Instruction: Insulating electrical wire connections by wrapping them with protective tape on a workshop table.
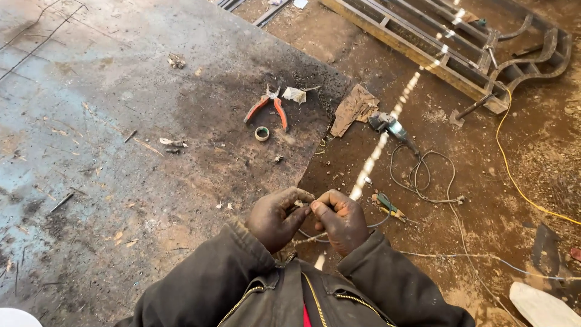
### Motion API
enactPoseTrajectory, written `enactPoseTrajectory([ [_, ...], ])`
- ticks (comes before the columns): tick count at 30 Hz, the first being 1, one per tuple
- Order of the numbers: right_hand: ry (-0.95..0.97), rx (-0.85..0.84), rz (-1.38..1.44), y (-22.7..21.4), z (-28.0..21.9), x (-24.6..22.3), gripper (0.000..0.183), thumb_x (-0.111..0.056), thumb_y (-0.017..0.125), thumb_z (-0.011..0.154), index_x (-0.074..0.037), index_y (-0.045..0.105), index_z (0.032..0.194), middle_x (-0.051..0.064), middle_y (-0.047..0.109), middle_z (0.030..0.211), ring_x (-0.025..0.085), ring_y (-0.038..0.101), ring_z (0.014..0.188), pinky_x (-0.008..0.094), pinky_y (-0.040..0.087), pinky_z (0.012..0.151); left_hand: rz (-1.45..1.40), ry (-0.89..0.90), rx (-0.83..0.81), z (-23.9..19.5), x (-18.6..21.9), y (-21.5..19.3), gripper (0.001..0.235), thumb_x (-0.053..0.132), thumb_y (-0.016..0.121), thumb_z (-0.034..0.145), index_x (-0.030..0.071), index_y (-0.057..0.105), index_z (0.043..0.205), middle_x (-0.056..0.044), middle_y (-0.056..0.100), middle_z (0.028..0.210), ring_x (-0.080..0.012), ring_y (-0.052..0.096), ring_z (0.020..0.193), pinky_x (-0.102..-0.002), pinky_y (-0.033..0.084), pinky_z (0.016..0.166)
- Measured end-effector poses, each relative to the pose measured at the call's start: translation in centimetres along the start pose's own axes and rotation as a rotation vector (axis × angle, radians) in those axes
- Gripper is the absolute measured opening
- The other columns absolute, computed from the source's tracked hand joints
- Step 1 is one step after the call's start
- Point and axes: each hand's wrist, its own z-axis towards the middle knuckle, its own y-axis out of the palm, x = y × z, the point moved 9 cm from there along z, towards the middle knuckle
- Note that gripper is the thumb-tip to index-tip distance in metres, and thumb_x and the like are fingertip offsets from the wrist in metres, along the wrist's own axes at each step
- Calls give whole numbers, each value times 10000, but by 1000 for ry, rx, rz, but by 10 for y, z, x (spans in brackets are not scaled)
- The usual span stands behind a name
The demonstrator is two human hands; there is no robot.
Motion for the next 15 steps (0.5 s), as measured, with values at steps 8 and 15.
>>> enactPoseTrajectory([
  [8, -865, -24, -981, 21, -38, -70, 125, -143, 683, 844, -158, 601, 750, 23, 511, 693, 269, 625, 598, 346, 517, 490, 595, 172, -172, 4, 10, 33, 159, 235, 696, 793, 239, 610, 926, -46, 672, 880, -400, 707, 731, -536, 582, 596],
  [15, -879, 170, -607, 9, -62, -59, 152, -168, 675, 919, -115, 624, 785, 77, 529, 691, 313, 597, 592, 345, 487, 516, 720, 234, -409, -2, 10, 30, 357, 292, 781, 700, 312, 595, 1003, 8, 657, 943, -353, 734, 784, -520, 614, 660],
])
